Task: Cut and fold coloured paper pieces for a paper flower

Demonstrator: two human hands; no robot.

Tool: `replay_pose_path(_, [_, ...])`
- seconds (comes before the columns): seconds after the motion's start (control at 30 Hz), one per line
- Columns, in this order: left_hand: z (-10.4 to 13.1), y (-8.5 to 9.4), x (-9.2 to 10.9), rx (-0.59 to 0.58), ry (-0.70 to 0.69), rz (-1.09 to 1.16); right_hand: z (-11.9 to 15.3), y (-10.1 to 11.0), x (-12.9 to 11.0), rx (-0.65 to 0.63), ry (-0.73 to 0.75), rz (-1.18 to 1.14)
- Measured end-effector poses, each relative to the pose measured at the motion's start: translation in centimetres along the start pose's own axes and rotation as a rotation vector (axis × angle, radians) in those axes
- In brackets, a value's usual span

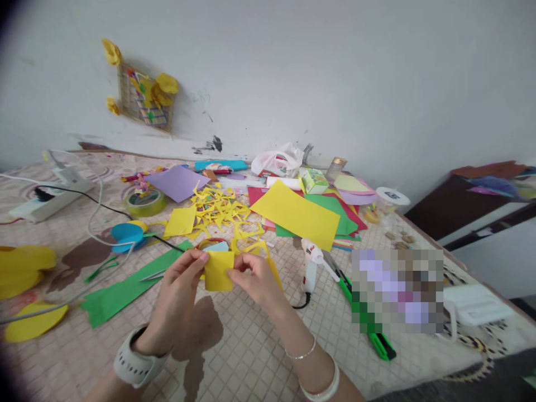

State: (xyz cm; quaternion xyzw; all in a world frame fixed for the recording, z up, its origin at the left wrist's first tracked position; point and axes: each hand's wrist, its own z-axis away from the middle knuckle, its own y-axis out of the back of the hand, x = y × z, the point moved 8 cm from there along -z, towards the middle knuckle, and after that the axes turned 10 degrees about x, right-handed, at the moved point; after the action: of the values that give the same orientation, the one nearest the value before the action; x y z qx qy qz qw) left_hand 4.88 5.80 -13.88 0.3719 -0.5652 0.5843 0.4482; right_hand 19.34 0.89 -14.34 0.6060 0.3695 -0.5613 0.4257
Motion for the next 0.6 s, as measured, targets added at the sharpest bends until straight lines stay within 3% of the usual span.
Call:
replay_pose_path(0.27, [0.08,-0.06,0.67,0.005,-0.032,-0.018,0.08,-0.19,-0.14,-0.005,0.017,0.008])
replay_pose_path(0.6, [-0.09,-0.3,-0.27,-0.061,0.006,-0.076,-0.19,0.64,-0.66,0.036,0.035,-0.035])
